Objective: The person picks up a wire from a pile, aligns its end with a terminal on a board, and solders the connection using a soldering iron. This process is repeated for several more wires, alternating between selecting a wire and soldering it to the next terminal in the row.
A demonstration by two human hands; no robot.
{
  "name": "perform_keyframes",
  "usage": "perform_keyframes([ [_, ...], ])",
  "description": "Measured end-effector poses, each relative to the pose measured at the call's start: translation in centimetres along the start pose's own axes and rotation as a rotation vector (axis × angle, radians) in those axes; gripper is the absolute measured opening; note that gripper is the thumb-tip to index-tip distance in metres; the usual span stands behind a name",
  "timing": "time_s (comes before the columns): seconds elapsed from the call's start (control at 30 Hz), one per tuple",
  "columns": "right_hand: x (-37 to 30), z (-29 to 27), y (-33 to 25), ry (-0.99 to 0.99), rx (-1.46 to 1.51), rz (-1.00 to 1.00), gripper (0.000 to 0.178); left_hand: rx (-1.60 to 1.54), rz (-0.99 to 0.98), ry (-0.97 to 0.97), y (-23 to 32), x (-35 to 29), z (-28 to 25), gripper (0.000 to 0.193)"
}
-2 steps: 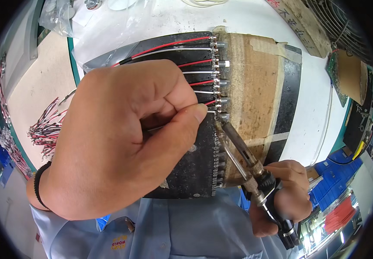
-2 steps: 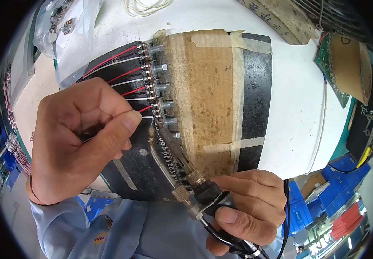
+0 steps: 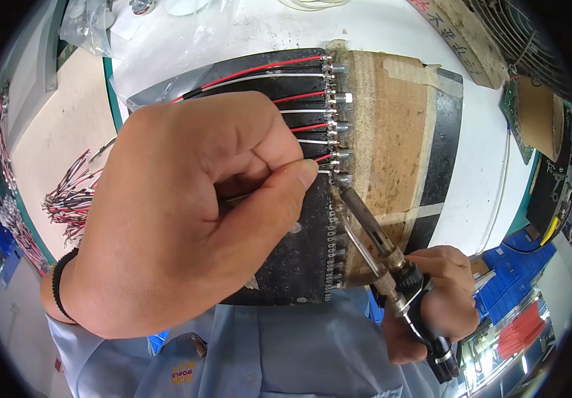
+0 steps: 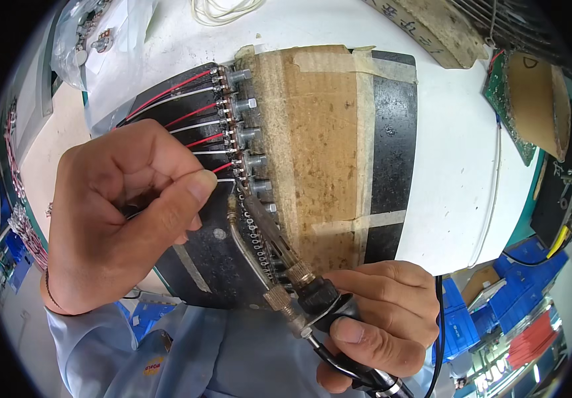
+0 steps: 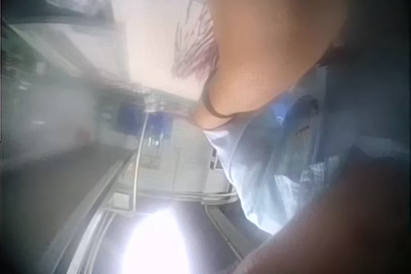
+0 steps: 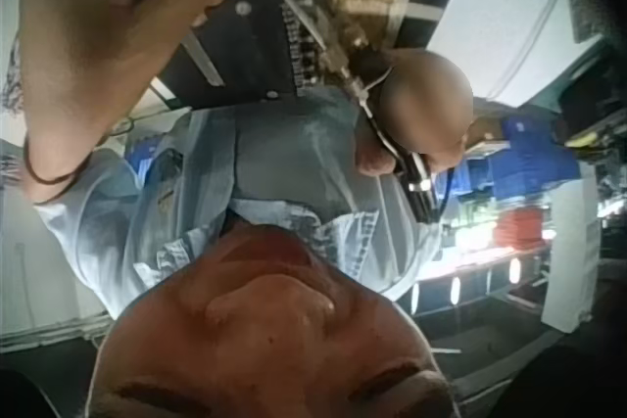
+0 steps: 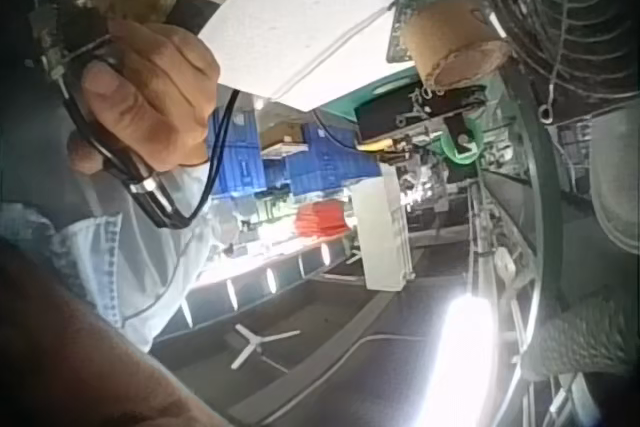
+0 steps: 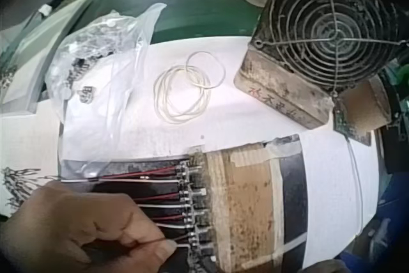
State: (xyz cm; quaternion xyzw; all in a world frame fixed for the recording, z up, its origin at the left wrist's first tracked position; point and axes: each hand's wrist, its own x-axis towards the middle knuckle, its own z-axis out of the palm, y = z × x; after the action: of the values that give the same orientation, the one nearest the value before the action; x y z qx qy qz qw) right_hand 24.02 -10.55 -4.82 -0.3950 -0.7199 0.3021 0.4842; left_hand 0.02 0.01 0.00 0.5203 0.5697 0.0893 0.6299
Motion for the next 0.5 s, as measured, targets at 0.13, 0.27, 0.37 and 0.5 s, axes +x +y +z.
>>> perform_keyframes([
  [0.13,-0.1,0.4,0.4,0.028,0.034,-0.004,0.053,0.012,-0.007,0.022,0.1,-0.1,0.0,0.009],
  [0.27,-0.3,0.3,0.0,0.048,0.021,0.02,0.054,0.002,0.002,0.021,0.1,0.0,0.1,0.009],
  [0.37,-0.3,0.2,-0.4,0.081,0.019,0.063,0.054,0.024,0.001,0.017,0.1,0.0,0.0,0.01],
  [0.5,-0.2,0.1,-0.1,0.053,0.041,0.037,0.055,-0.043,-0.033,0.165,0.4,-0.3,1.6,0.01],
])
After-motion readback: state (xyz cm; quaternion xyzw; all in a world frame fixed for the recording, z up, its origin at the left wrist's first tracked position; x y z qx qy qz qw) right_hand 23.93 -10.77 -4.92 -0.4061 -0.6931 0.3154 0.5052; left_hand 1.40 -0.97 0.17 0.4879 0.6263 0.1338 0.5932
